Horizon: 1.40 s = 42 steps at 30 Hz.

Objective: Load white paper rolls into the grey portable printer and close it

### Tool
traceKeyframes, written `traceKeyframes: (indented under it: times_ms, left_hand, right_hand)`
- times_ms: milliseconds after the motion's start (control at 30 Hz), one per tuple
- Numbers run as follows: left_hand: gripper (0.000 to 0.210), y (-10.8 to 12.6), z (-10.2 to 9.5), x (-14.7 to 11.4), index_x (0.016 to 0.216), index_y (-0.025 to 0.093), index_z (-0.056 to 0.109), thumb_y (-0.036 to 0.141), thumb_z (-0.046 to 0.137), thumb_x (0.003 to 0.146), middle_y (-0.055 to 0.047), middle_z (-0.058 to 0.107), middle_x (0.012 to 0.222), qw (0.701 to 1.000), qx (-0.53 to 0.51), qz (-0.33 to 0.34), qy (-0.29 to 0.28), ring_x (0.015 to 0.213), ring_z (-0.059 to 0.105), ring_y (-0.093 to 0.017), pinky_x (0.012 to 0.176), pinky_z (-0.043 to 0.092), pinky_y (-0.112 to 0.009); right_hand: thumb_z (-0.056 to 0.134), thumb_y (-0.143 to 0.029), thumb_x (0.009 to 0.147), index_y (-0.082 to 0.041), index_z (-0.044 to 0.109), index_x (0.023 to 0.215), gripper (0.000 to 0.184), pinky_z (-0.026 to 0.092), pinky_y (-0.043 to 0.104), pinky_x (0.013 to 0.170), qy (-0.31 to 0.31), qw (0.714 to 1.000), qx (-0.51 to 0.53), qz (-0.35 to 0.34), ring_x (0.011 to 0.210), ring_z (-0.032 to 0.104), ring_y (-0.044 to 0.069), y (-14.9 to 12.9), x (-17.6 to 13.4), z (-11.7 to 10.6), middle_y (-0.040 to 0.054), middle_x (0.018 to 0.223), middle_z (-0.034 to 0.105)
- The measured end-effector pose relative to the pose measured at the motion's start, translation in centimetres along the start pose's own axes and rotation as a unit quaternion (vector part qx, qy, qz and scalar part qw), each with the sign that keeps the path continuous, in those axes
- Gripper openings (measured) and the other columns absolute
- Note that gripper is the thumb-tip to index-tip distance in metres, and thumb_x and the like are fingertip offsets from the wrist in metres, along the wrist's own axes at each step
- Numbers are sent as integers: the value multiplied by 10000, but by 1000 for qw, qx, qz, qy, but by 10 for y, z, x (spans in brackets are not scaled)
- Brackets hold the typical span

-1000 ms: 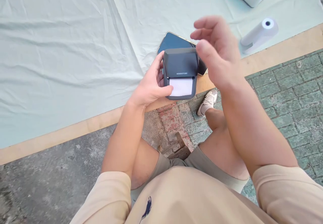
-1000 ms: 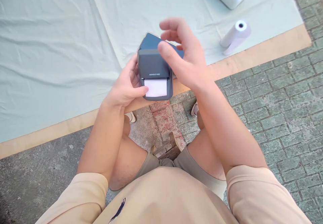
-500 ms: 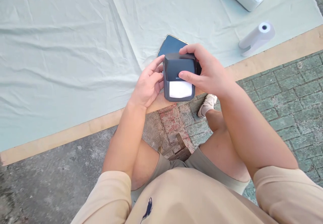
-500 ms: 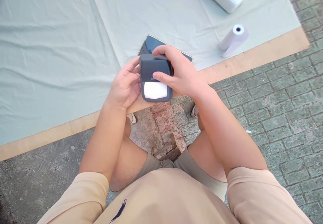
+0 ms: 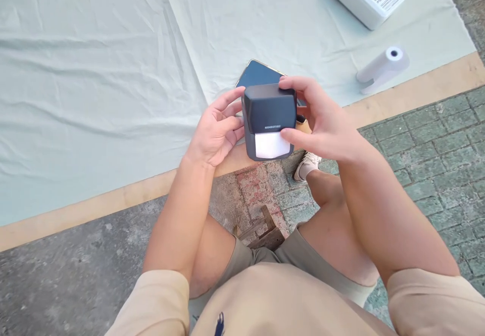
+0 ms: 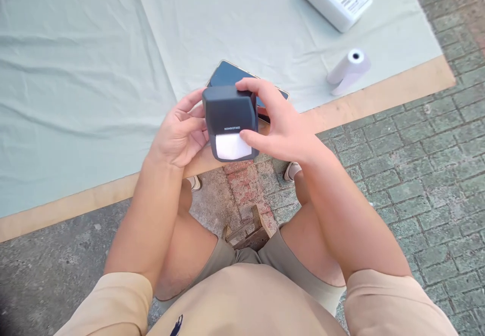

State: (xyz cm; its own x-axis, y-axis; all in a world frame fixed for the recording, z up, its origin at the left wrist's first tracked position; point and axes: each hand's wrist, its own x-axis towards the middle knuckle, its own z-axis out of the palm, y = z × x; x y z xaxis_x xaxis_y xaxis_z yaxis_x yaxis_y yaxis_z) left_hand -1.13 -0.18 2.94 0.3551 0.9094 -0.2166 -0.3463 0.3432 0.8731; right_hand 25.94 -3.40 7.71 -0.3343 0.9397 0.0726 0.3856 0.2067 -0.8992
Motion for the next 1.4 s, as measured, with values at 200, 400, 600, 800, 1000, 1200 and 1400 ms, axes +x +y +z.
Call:
traceKeyframes:
  times_ms: [200, 400, 600, 800, 1000, 1200, 1400]
  left_hand:
    - [746, -13, -9, 7, 1508, 396, 782, 552, 1071, 839, -35, 873, 1485, 998, 21, 28, -49, 1452, 840, -402, 1110, 765, -535]
    - [925, -21, -15, 12, 1563, 444, 752, 617, 1155, 749, -50, 816, 1582, 996, 41, 55, -60, 1561, 763, -439, 1129, 734, -534]
    - [971, -21, -11, 9, 1552, 456, 777, 668, 1161, 686, -48, 806, 1573, 995, 49, 62, -53, 1388, 828, -390, 1044, 743, -487]
    - [923, -25, -12, 9, 1514, 434, 793, 600, 1179, 692, -50, 830, 1460, 997, 34, 47, -52, 1295, 851, -366, 1053, 740, -502]
    - [901, -22, -14, 11, 1522, 424, 776, 540, 1183, 727, -49, 852, 1467, 997, 28, 35, -63, 1410, 842, -388, 1097, 757, -519]
    - [907, -19, -18, 14, 1531, 421, 779, 531, 1187, 728, -46, 864, 1526, 996, 31, 29, -74, 1443, 849, -392, 1110, 760, -513]
    - [898, -16, -16, 13, 1513, 421, 781, 512, 1192, 719, -41, 865, 1551, 997, 30, 26, -74, 1527, 814, -409, 1176, 746, -549]
  right_hand:
    - [921, -785, 921, -352, 691, 1244, 587, 750, 608, 1034, 147, 989, -4, -29, 1229, 812, 366, 2, 7, 12, 91, 1377, 809]
    - [612, -615, 1196, -317, 721, 780, 524, 639, 513, 821, 291, 950, -81, -78, 703, 654, 268, -31, 20, 25, 26, 691, 612]
    - [844, -333, 945, -351, 908, 1325, 386, 678, 618, 961, 44, 967, -252, 2, 1089, 770, 428, -25, 29, 6, 103, 1116, 889]
    - [831, -222, 845, -348, 794, 1230, 406, 658, 522, 869, 13, 967, -254, -5, 981, 778, 358, -39, 28, 5, 46, 1113, 875]
    - [752, -415, 825, -374, 633, 1237, 431, 615, 513, 791, 243, 968, 58, 10, 1057, 800, 380, -30, 23, -33, 70, 1163, 826]
    - [708, -614, 822, -378, 622, 1384, 615, 623, 531, 836, 232, 947, 167, 143, 1393, 742, 409, 79, 34, -59, 144, 1612, 765]
    - [699, -805, 977, -371, 421, 1438, 692, 575, 509, 874, 256, 963, 7, 84, 1232, 708, 374, 128, 44, -50, 141, 1419, 737]
